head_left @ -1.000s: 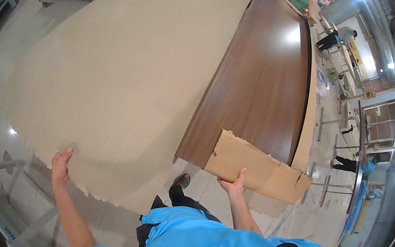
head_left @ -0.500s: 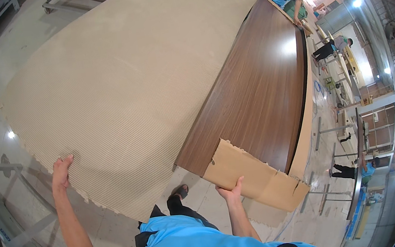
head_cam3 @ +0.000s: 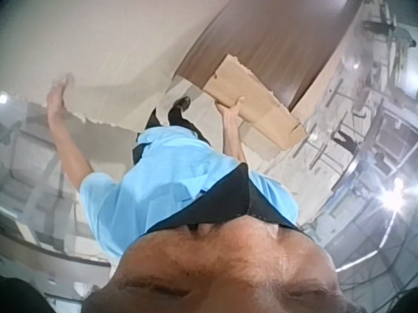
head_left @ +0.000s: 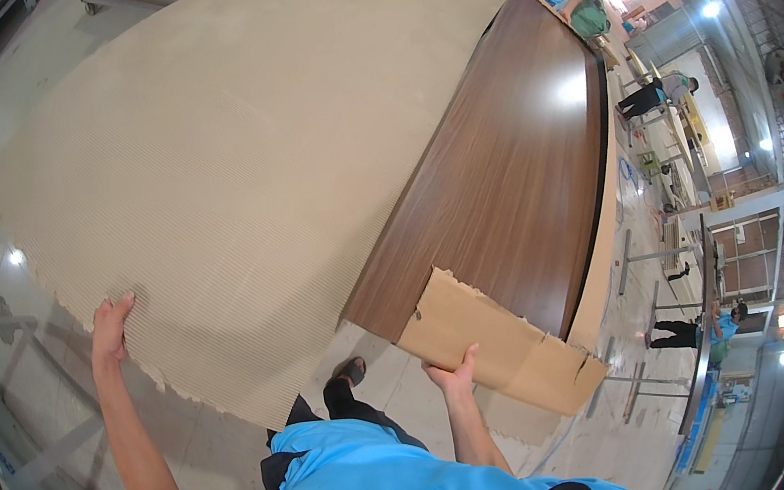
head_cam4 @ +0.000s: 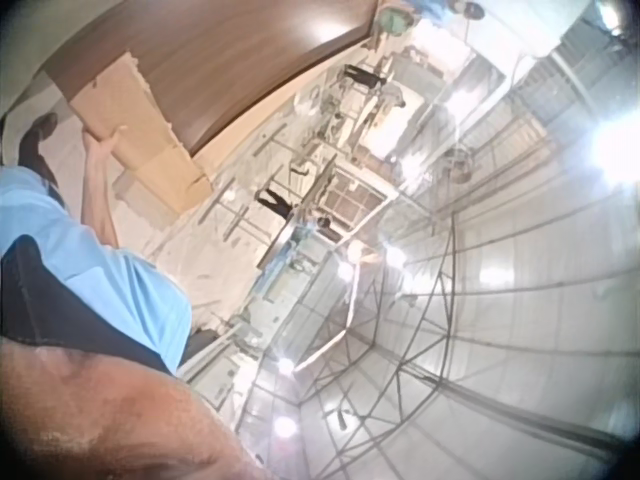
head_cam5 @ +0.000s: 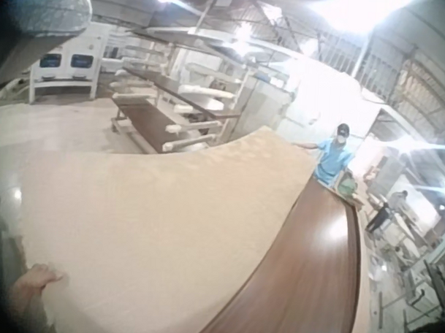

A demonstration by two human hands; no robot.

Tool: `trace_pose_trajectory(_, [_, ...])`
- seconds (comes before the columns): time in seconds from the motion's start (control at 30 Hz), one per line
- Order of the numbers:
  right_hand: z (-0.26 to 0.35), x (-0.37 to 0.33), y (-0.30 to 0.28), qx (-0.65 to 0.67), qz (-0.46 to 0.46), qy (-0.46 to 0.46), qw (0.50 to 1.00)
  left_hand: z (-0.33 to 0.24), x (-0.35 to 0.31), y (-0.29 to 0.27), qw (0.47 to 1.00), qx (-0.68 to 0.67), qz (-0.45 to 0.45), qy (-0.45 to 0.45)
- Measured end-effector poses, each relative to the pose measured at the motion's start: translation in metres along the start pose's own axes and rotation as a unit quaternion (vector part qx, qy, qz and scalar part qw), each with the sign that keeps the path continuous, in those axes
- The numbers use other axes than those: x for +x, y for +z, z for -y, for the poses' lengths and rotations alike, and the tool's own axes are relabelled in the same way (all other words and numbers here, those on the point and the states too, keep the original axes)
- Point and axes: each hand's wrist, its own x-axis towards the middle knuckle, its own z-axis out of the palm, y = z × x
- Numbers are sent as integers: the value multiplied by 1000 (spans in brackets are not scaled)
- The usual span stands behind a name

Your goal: The person lifts and positions a large corrugated cardboard sheet over a wooden panel on a workbench, then folds and smooths the cardboard to cover the panel. Another worker assists by holding the panel and adjusting the cardboard at the far end.

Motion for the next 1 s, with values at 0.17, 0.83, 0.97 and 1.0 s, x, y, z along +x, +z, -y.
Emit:
trace_pose_trajectory(0.17, [3,1,-4,9,5,4,1000,-9,-2,9,1000,-9,-15,7])
trace_pose_trajectory(0.83, [14,-83,19,-40,-76,-39,996,9,21,-15,999,-23,40,-13])
trace_pose_trajectory(0.97, [-7,-105,37,-52,-96,-48,993,11,19,-10,997,-48,57,-15])
trace_pose_trajectory(1.0, [-15,-108,43,-48,-94,-44,993,11,19,-10,995,-69,77,-10])
